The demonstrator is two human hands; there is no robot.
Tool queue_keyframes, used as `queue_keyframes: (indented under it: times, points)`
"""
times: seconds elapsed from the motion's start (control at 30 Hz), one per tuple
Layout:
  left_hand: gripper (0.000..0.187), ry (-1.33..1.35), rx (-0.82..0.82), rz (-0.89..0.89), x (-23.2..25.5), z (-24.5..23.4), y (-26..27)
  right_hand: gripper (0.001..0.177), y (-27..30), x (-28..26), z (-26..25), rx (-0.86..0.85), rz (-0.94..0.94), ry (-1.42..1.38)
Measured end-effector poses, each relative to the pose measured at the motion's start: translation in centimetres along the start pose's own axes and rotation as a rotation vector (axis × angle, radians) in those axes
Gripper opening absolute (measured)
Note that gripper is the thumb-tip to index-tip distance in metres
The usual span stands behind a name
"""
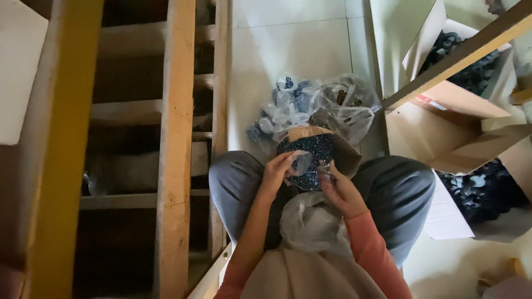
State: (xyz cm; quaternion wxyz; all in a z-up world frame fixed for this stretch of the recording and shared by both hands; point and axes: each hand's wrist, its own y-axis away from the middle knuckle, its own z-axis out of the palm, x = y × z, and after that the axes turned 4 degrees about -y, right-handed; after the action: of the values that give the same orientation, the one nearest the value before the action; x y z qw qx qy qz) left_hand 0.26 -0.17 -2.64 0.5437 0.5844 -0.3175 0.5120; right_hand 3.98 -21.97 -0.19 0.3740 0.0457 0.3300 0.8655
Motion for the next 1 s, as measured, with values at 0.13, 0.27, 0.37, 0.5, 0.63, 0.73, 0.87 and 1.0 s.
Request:
queue_keyframes:
  times: [0.13,0.27,0.37,0.5,0.63,0.73,0.87,1.0]
  points:
    - [0.037,-0.012,0.023,-0.023,0.9,0.2,0.1,0.028,1.9,1.0,1.9,-0.037,0.035,0.059]
    - [0.038,0.001,0.022,-0.065,0.4,0.0,-0.2,0.036,2.5,1.8,5.0,0.027,-0.261,0.541]
    - [0.041,-0.003,0.021,-0.071,-1.3,-0.1,-0.6,0.028,3.5,1.8,7.3,0.049,-0.498,0.872]
    - [0.037,-0.074,0.056,-0.074,2.9,0.9,1.4,0.014,2.1,2.2,8.8,0.000,-0.768,1.358]
    - [0.039,-0.048,0.041,-0.081,2.8,0.6,1.5,0.029,5.0,2.3,12.7,0.101,-0.583,1.469]
    - [0.037,-0.014,0.052,-0.071,1.1,0.2,0.8,0.037,4.9,1.3,11.0,0.130,-0.408,1.073]
    - [0.041,0.020,0.016,-0.039,-0.7,0.0,-0.3,0.036,4.4,-0.4,8.3,0.090,-0.355,0.936]
    - [0.040,0.070,-0.017,-0.036,1.7,0.4,0.9,0.035,4.4,-0.2,5.4,0.053,-0.258,0.753]
